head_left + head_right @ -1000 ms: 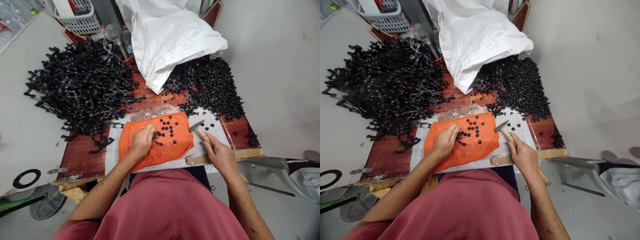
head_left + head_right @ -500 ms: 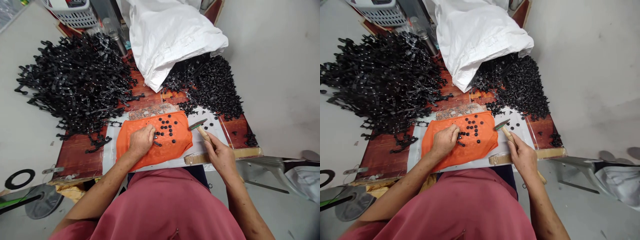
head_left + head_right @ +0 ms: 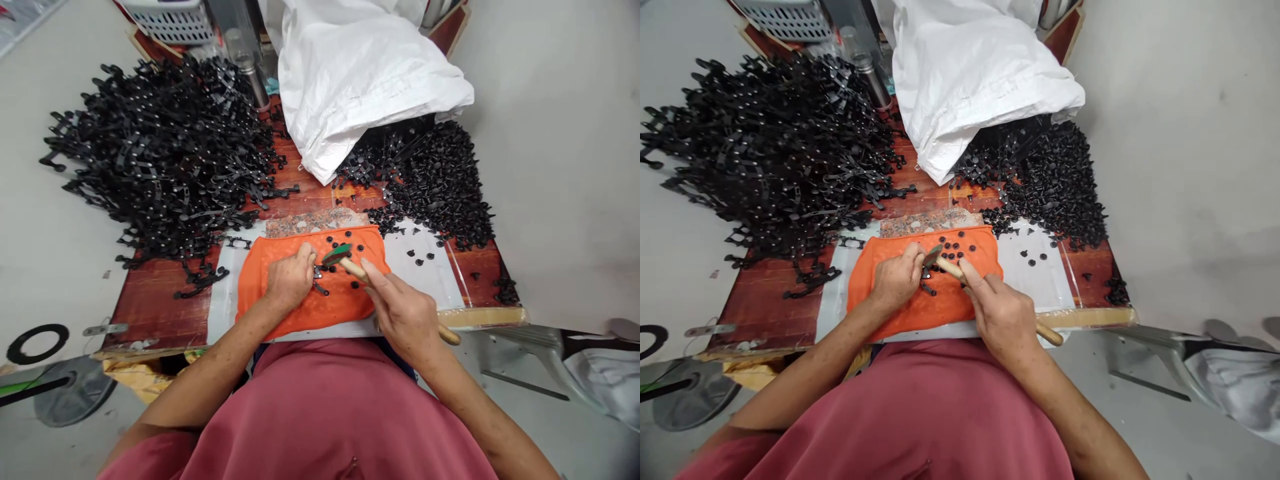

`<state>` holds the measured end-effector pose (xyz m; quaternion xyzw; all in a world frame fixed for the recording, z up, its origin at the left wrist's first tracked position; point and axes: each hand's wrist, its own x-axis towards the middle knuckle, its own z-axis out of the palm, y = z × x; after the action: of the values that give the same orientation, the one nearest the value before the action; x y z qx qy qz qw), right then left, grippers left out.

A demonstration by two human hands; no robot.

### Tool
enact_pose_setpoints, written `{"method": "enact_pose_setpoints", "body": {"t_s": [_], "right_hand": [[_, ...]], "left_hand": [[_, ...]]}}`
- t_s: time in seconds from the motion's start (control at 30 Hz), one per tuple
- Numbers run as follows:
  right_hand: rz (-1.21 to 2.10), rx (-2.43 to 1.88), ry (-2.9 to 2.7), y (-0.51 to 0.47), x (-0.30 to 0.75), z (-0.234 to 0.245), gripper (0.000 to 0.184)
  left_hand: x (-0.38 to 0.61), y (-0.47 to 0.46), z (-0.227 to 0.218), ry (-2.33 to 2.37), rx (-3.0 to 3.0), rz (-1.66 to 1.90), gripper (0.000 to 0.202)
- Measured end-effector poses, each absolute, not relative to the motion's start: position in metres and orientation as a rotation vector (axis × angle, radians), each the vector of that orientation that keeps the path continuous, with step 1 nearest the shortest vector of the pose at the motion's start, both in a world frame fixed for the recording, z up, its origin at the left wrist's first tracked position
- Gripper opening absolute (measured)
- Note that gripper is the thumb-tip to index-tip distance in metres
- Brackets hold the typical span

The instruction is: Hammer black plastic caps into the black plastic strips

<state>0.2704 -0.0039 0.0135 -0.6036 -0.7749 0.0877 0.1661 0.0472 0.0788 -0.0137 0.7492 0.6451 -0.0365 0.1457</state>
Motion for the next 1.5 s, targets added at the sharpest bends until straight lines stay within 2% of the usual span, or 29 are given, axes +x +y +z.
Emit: {"method": "enact_pose_setpoints", "body": {"t_s": [0.1, 0.53, 0.8, 1.0, 1.27, 1.5], "right_hand": [[0.221, -1.776, -2.361, -0.001, 0.265, 0.011, 0.046], [0.027, -1.829, -2.324, 0.003, 0.260, 0.009, 0.047], [0.092, -1.794, -2.124, 0.011, 0.278, 0.013, 0.047], [0.172, -1.767, -2.172, 0.002, 0.280, 0.010, 0.048], [0.020, -1.734, -2.232, 0.000, 0.272, 0.011, 0.047], [0.059, -1.845, -2.326, 0.003, 0.265, 0.012, 0.055]], "left_hand": [[0.049, 0.080, -0.009, 1.869, 2.136, -0.163, 0.036], [0.049, 0.083, -0.011, 1.870, 2.191, -0.153, 0.036], [0.048, 0.087, -0.003, 1.876, 2.275, -0.217, 0.036], [0.051, 0.085, -0.006, 1.917, 2.289, -0.192, 0.041], [0.048, 0.088, -0.008, 1.877, 2.312, -0.142, 0.038], [0.051, 0.089, -0.002, 1.862, 2.282, -0.204, 0.037]]}}
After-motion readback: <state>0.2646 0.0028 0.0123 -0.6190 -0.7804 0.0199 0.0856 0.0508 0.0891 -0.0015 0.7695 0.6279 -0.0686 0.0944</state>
